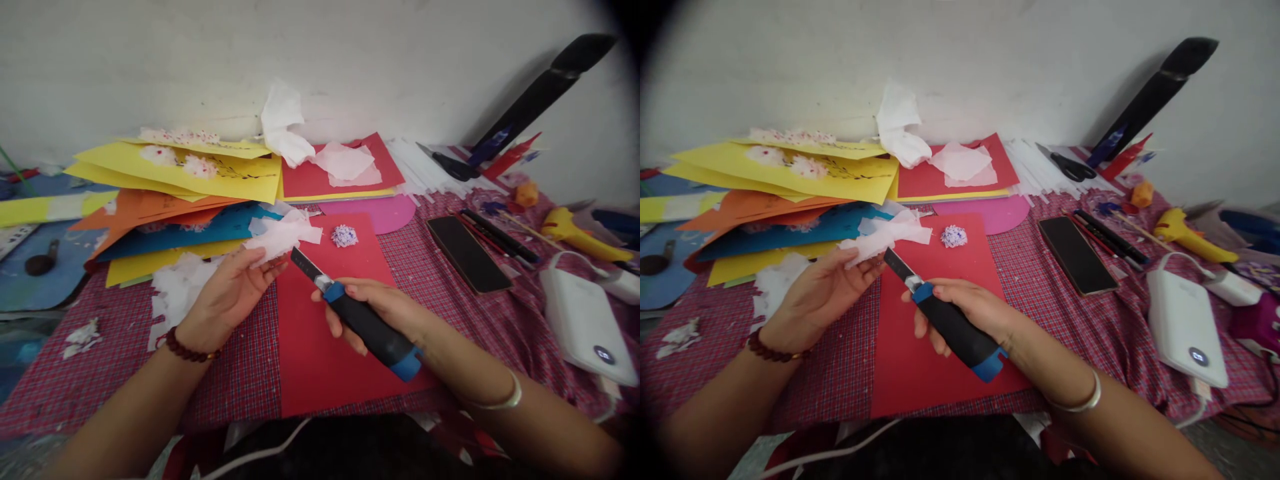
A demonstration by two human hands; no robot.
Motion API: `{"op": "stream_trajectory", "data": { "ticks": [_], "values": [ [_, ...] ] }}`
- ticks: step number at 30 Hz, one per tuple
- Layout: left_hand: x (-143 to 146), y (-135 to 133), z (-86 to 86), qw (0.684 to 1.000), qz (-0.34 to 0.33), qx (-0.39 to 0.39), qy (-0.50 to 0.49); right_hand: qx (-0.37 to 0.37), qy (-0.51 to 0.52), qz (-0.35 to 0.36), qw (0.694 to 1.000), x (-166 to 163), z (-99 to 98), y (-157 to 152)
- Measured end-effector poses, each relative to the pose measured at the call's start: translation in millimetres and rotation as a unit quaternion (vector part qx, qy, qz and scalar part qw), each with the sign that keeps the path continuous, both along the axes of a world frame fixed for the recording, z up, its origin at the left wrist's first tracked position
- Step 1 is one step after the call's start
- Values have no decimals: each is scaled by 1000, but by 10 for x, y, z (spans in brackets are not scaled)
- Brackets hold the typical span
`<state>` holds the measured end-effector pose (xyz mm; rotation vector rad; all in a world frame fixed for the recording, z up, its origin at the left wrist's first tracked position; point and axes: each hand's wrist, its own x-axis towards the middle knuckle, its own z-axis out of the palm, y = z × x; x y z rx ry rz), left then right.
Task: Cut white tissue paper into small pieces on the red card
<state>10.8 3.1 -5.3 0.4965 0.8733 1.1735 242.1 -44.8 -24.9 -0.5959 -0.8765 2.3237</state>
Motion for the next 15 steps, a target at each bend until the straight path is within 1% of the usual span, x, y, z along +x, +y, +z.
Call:
{"op": "stream_trajectory", "data": {
  "ticks": [9,15],
  "values": [
    [7,-60,43,999,-32,32,18,14,11,-9,1000,0,-17,22],
    [13,-64,5,994,-59,50,81,21,2,-23,1000,-3,25,-9]
  ]
}}
